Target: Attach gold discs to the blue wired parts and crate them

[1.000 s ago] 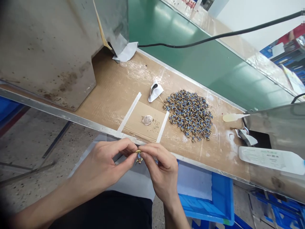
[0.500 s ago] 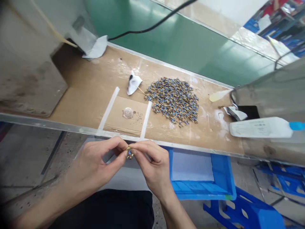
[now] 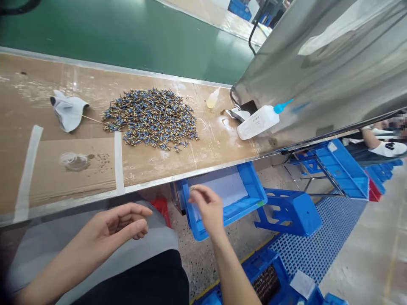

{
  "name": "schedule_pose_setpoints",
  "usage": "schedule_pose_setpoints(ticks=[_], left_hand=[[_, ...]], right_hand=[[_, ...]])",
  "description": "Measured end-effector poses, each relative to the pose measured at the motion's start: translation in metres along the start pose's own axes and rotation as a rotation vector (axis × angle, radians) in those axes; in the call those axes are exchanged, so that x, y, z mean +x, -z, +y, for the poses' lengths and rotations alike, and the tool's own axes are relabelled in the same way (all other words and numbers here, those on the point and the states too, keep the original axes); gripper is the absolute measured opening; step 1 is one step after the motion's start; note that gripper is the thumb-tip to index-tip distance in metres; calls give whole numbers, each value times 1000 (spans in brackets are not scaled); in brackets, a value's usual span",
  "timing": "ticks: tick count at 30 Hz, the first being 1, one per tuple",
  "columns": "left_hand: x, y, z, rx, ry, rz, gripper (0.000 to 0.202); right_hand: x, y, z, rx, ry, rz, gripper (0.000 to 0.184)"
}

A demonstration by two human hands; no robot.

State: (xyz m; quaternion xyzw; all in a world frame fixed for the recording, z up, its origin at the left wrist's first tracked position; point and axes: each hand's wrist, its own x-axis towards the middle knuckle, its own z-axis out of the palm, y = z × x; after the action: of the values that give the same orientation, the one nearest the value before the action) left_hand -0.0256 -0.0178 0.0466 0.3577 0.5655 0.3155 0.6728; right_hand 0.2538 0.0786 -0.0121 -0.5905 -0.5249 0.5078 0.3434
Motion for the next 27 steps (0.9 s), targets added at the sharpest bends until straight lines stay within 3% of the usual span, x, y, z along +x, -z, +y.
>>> schedule_pose_setpoints(ticks=[2,4,7,9,17,27], left_hand=[[0,1,-9,27,22,-6,48],[-2,3,-18,57,29,-7,50],[-6,8,-27,95,34,16,52],[-9,11,-30,95,45,36,51],[-16,23,-39,74,68,96,49],[-15,30,-46,76,37,94,45]], right_hand=[[40,29,38,-42,-100,117,31],[83,50,72,-102,-184,146,29],[134,64,108,-185,-291,137,31],[153,65,123,-229,-338,117,35],[170,72,146,-316,-363,47,37],[164,72,145,-345,-300,45,36]])
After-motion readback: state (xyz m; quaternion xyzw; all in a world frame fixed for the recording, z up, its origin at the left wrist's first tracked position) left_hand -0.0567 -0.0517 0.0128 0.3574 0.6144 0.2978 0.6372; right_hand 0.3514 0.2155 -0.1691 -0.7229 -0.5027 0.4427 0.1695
